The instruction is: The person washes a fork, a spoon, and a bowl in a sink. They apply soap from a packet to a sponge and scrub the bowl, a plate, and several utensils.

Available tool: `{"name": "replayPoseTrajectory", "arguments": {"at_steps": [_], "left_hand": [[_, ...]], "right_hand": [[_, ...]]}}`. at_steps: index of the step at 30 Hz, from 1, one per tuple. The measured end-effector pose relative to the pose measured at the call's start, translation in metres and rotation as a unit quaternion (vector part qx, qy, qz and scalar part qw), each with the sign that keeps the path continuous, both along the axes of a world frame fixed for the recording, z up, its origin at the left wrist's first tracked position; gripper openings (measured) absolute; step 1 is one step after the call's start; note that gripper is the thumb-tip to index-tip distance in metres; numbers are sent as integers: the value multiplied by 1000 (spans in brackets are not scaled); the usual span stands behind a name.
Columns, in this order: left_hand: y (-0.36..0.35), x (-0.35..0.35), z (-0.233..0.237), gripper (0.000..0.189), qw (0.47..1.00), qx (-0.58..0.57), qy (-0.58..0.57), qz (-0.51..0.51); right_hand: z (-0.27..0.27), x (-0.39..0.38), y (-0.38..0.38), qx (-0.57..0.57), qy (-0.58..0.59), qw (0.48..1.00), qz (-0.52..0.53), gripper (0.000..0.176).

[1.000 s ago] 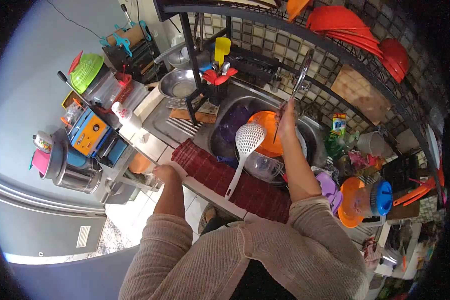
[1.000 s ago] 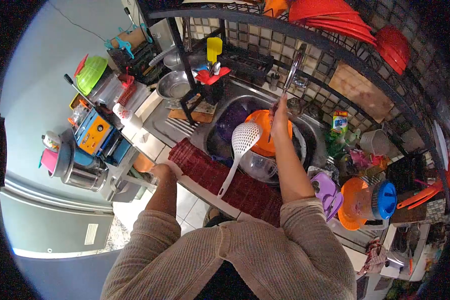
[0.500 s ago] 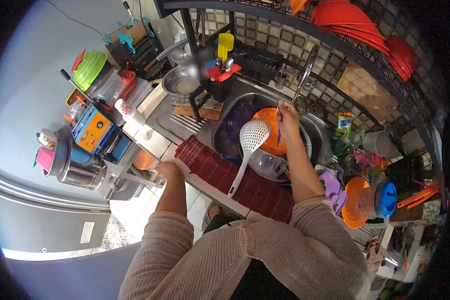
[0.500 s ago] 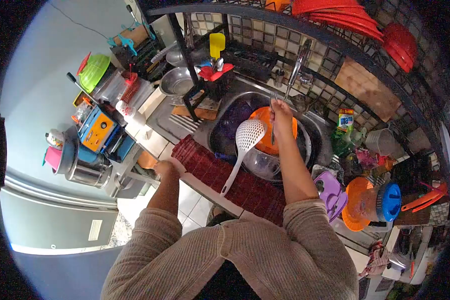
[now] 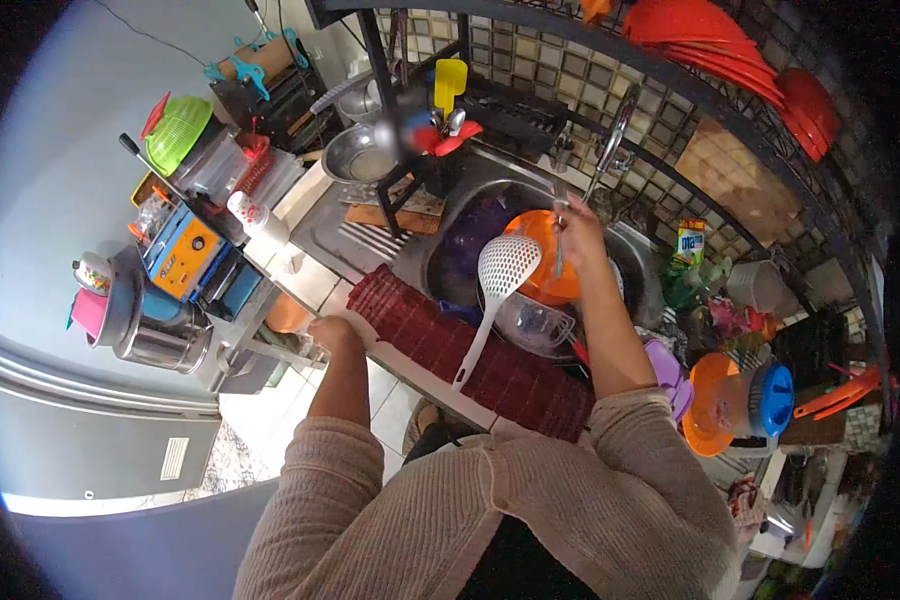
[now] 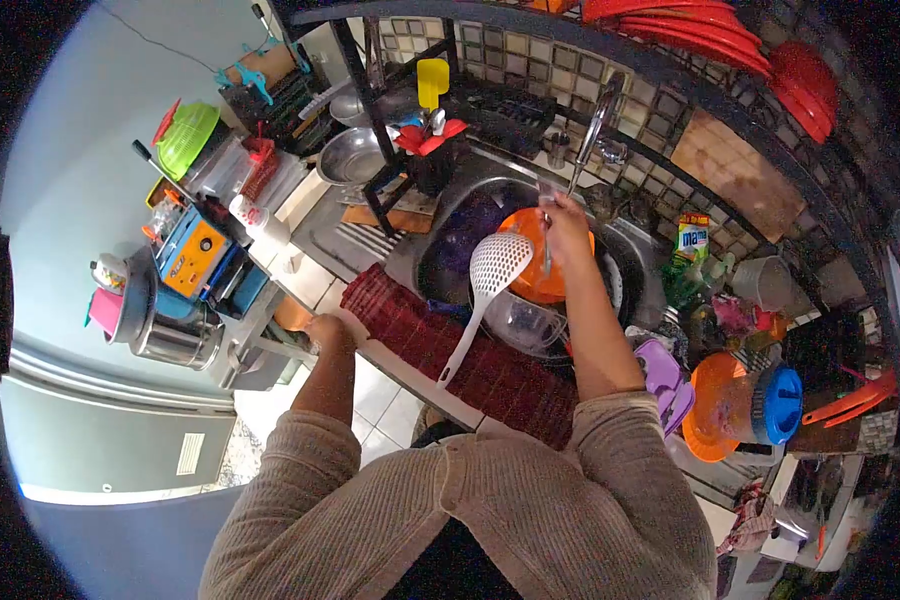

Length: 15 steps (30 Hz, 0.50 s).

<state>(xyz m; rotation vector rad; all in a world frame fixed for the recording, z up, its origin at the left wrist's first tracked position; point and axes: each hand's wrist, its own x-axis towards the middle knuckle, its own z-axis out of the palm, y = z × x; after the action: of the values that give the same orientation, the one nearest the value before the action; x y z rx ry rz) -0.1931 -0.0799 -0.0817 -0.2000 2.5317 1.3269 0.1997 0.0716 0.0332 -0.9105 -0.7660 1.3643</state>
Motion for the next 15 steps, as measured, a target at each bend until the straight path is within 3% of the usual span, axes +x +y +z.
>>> {"name": "replayPoseTrajectory", "arguments": {"at_steps": [2, 3, 4, 5, 6, 8, 10, 12, 13, 15], "left_hand": [[0, -2, -4, 35, 1000, -2, -1, 8], [-10, -2, 23, 35, 1000, -2, -2, 7], [-30, 1, 80, 36, 983, 87, -162, -20], [-39, 4, 112, 38, 932, 170, -316, -46], [-30, 9, 93, 38, 932, 170, -318, -49], [-8, 16, 41, 51, 999, 40, -24, -19], [-4, 13, 30, 52, 999, -5, 21, -33], [-1, 18, 29, 50, 982, -102, 160, 10], [-3, 23, 35, 50, 982, -102, 161, 11], [-7, 43, 52, 33, 934, 33, 344, -86]], "right_hand": [[-1, -2, 2, 9, -3, 1000, -16, 17], [1, 1, 0, 1, -2, 1000, 2, 18], [3, 5, -1, -7, -1, 1000, 19, 25], [7, 6, -3, -7, -3, 1000, 16, 25], [13, 3, -5, -51, -38, 998, -5, 33], [16, 1, -4, -95, -72, 993, -28, 41], [18, 0, -1, -113, -53, 991, -57, 48], [20, 0, -6, -111, -50, 992, -28, 46], [21, 1, -8, -108, -48, 993, 2, 45], [-3, 7, 0, -90, -12, 996, 26, 40]]}}
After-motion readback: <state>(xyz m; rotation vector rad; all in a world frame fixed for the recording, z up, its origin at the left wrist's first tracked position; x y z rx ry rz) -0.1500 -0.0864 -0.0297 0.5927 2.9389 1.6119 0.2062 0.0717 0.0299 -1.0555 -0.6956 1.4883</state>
